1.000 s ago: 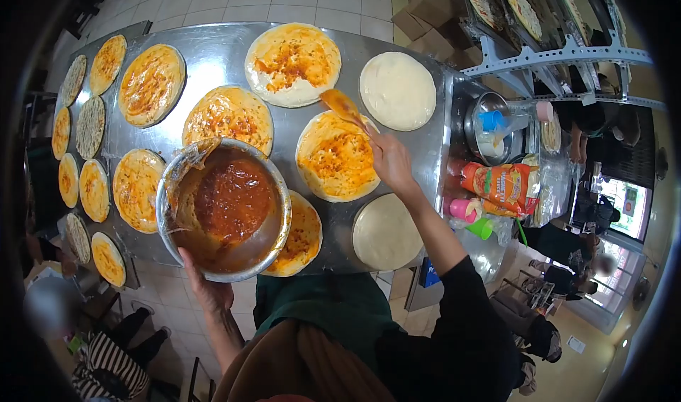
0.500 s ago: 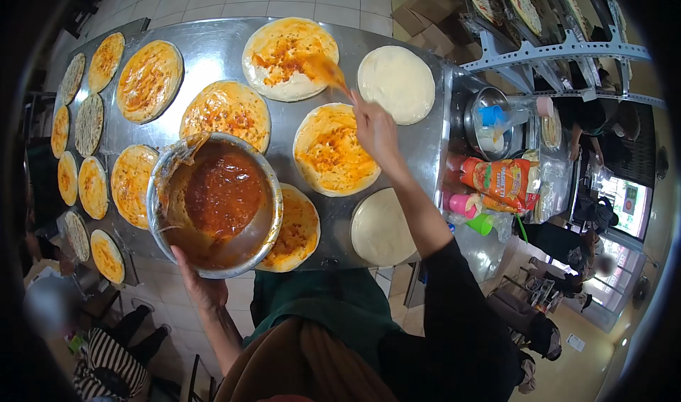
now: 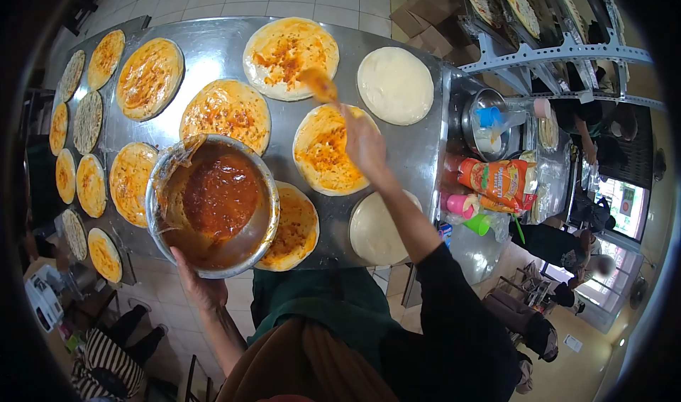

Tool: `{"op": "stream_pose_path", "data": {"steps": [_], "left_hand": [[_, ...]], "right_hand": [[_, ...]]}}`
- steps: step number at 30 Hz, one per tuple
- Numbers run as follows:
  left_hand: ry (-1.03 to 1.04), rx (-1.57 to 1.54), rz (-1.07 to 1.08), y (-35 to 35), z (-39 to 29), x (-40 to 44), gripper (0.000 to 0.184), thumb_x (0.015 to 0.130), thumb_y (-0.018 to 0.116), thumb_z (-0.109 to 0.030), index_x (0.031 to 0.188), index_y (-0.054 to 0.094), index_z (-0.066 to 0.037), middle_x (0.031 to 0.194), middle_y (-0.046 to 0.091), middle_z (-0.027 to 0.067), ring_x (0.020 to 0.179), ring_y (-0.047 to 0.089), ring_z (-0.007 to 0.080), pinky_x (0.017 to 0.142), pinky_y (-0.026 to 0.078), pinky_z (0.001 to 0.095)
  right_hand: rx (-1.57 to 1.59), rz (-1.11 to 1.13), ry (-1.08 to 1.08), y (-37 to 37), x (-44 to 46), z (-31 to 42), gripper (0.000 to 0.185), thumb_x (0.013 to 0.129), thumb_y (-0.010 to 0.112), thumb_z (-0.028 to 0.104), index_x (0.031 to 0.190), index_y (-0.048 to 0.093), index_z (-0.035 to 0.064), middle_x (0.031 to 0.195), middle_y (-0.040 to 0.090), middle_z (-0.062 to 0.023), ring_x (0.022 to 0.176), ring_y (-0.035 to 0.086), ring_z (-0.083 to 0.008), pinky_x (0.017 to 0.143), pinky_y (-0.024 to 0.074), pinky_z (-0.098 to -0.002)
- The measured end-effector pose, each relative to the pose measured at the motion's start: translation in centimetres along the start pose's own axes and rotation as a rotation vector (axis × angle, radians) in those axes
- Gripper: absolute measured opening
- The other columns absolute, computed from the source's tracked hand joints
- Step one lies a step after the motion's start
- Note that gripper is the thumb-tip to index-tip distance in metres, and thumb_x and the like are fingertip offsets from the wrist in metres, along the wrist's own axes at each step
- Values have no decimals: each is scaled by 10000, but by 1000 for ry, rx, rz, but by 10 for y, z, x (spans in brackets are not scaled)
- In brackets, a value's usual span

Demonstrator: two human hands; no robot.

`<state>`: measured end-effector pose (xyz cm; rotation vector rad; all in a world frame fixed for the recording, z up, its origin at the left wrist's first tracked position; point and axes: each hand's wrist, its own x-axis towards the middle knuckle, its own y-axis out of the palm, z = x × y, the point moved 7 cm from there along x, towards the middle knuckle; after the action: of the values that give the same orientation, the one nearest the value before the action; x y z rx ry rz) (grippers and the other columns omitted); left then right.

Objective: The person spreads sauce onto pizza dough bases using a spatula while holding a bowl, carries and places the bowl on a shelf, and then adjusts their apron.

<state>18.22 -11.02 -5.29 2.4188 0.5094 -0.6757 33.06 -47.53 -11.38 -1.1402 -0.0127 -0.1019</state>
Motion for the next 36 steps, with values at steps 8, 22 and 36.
{"op": "stream_pose_path", "data": {"steps": [8,22,36], "left_hand": [[-9,-21,-3,1,-1,-3,719,947,425,-540,1462,232,-77,1481,301,98,1354,306,245,1126,229,429],[2,-3,-44,-1,-1,-3,731,938,442,-545,1463,229,-83,1483,293,98,1353,306,251,1122,239,436],[1,-32,-46,-13,4,-8,719,945,432,-535,1465,230,-80,1494,283,99,1367,285,247,1130,219,427]], "right_hand": [[116,2,75,-7,-10,-15,402,910,487,142,1306,550,163,807,569,-200,773,605,-368,680,489,-458],[265,99,107,-7,-45,26,321,896,516,110,1199,618,77,780,599,-197,719,604,-360,666,482,-431],[7,206,-145,-37,27,-7,432,883,527,87,1283,574,245,805,592,-101,729,609,-278,680,503,-385]]}}
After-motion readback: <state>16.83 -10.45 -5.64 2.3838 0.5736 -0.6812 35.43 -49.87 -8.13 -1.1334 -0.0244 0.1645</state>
